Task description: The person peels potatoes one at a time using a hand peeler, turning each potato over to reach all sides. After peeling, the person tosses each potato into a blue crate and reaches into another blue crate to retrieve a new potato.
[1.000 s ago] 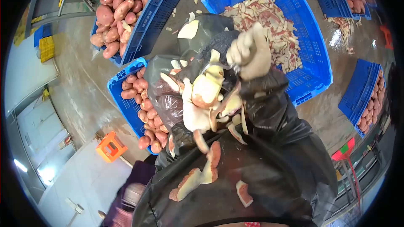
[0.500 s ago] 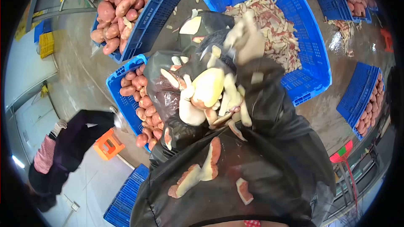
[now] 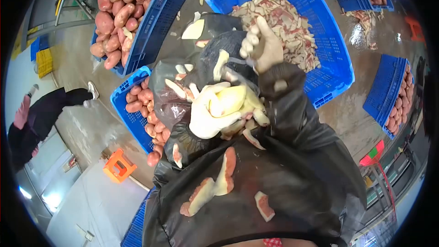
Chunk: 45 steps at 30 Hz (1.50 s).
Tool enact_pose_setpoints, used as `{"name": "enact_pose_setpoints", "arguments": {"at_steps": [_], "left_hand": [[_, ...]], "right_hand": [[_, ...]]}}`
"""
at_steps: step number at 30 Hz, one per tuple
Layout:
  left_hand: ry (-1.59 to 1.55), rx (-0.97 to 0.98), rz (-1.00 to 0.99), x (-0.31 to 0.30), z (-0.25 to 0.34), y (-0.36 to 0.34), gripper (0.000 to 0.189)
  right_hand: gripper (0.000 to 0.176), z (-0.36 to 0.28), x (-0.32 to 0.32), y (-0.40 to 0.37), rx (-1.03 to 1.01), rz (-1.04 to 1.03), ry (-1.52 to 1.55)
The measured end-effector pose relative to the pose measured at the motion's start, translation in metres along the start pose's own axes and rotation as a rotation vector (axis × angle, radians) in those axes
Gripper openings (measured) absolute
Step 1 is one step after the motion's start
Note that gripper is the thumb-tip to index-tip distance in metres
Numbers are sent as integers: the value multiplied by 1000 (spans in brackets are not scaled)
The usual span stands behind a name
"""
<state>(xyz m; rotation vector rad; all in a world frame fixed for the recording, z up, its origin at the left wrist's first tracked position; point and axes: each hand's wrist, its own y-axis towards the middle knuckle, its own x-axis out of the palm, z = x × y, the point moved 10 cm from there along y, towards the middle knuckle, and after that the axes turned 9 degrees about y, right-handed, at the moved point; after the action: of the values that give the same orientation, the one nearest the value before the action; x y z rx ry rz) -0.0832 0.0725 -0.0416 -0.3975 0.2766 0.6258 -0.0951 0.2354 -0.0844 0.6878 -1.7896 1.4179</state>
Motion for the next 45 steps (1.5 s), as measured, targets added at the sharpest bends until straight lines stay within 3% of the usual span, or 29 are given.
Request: {"name": "enact_pose_setpoints", "arguments": {"at_steps": [1,4,5,8,10,11,12,14,16,18,19,20,21,23,25,26,28,29,30,32,33,36,37,38,40,41,42,44,45], "left_hand": [[34,47,55,-3,8,-3,48],[71,59,107,-6,17,-8,44],[69,37,100,-4,12,-10,45],[-3,-23,61,-6,23,-5,50],[-646,53,96,-12,40,-6,59],[-635,240,273,-21,36,-14,70],[-576,136,439,-26,33,-19,75],[-300,-9,531,-24,-13,-26,80],[-455,-8,532,-24,0,-21,82],[-245,-72,238,-13,11,-6,93],[-25,-102,281,-21,10,-5,87],[-61,-103,218,-16,5,1,88],[104,-9,214,-17,16,3,86],[268,91,200,-16,30,7,85],[241,-118,242,-21,13,6,82],[239,-114,244,-20,14,5,82],[94,-62,256,-21,18,5,81],[39,7,273,-24,24,5,82],[-71,23,262,-23,24,3,83],[-521,-184,161,-4,13,-5,84],[-252,-187,218,-6,-8,-10,84],[-477,-61,290,-2,3,-2,86],[-575,-52,308,1,-1,-1,86],[-583,-74,312,5,-2,-6,86],[-856,-94,243,11,-2,-10,86],[-785,-62,259,9,1,-8,86],[-784,-57,260,7,-1,-6,86],[-749,-147,276,12,-17,-7,86],[-799,-147,261,13,-11,-6,86]], "right_hand": [[38,-11,-1,8,-70,28,-20],[35,10,17,-24,126,-355,89],[35,10,10,-27,-11,-111,-144],[34,-21,-49,32,-89,2,60],[39,-37,-21,17,-60,-201,245],[39,-23,2,-1,33,-302,399],[40,-7,29,-15,118,-416,553],[41,19,35,-11,-32,-340,126],[41,56,24,-1,209,-195,109],[37,64,27,-7,254,-258,73],[38,65,30,-9,235,-282,-4],[38,63,36,-10,204,-315,-80],[39,62,39,-13,247,-275,-30],[39,53,33,-3,168,-310,-141],[40,40,28,12,166,-282,-165],[39,13,29,26,-68,-230,-162],[38,-6,10,48,-49,-21,97],[43,-5,15,30,-78,-205,-5],[41,18,46,3,156,-491,268],[40,27,49,-24,2,-342,-73],[40,23,29,-5,46,-206,42],[40,-21,-11,31,-128,-22,100],[40,-14,13,5,-153,-308,94],[40,-9,37,-17,-152,-427,124],[40,-11,-7,14,-182,-86,-23],[41,-14,-49,49,-70,-6,225],[42,-29,-42,31,-184,99,174],[41,-2,25,-16,72,-410,389],[40,14,19,-26,8,-306,-65]]}}
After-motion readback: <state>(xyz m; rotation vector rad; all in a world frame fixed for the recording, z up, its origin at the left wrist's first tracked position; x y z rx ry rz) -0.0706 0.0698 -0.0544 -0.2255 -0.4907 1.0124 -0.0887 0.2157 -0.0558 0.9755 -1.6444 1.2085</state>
